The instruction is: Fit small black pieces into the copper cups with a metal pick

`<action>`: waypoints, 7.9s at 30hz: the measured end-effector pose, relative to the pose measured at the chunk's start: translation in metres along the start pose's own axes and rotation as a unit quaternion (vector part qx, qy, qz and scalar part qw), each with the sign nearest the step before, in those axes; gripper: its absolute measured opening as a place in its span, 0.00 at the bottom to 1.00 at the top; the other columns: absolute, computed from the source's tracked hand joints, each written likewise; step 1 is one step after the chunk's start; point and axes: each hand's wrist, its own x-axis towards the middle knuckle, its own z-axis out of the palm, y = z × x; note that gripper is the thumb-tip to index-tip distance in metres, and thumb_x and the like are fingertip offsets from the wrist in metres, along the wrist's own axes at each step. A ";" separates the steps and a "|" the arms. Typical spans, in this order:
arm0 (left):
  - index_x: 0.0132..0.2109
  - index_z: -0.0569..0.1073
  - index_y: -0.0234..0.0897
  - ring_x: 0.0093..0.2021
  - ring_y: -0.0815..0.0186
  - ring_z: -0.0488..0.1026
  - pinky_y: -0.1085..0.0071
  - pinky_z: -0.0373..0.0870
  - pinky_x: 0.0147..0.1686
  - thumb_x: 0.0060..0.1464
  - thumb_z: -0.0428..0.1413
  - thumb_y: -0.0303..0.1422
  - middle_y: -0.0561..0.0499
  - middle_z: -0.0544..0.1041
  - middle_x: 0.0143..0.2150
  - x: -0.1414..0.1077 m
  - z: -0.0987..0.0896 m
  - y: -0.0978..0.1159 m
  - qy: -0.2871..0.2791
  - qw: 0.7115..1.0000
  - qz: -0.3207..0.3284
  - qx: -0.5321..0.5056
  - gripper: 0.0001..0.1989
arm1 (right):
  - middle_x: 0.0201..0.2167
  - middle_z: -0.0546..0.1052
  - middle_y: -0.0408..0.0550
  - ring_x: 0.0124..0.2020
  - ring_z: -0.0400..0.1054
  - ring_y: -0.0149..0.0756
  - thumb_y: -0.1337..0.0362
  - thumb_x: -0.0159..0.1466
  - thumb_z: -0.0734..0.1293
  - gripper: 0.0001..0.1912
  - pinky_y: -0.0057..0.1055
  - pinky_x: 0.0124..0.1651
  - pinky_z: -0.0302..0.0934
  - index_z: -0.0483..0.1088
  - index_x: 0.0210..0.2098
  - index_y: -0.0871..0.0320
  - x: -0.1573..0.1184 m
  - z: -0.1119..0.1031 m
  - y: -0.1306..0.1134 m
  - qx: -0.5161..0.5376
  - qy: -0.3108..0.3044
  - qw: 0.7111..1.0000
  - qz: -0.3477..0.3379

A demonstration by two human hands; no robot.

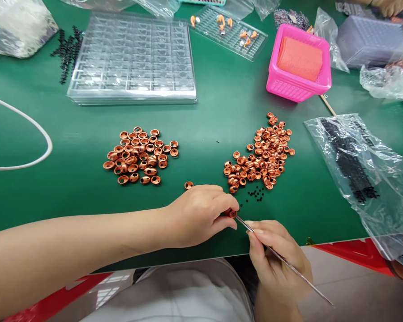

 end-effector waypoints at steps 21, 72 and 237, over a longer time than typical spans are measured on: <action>0.43 0.73 0.36 0.33 0.69 0.72 0.75 0.66 0.34 0.61 0.57 0.26 0.54 0.78 0.34 -0.002 0.001 -0.005 -0.019 0.997 -0.037 -0.063 0.03 | 0.42 0.79 0.49 0.41 0.76 0.37 0.84 0.56 0.68 0.23 0.37 0.37 0.73 0.72 0.47 0.59 0.000 -0.003 0.003 -0.013 -0.012 0.999 -0.033; 0.43 0.69 0.33 0.31 0.67 0.67 0.72 0.67 0.32 0.64 0.49 0.22 0.48 0.75 0.32 -0.002 0.003 0.004 0.003 0.998 0.035 -0.056 0.06 | 0.41 0.82 0.45 0.38 0.79 0.35 0.83 0.58 0.67 0.22 0.34 0.37 0.76 0.73 0.47 0.56 0.001 -0.007 0.000 0.005 -0.017 1.000 -0.003; 0.43 0.74 0.37 0.41 0.60 0.69 0.65 0.67 0.39 0.59 0.59 0.27 0.48 0.73 0.40 0.001 -0.028 0.000 -0.105 0.984 -0.106 0.098 0.05 | 0.33 0.81 0.44 0.32 0.77 0.34 0.76 0.58 0.70 0.10 0.33 0.35 0.73 0.75 0.37 0.57 0.014 -0.003 0.012 -0.048 0.094 0.992 0.072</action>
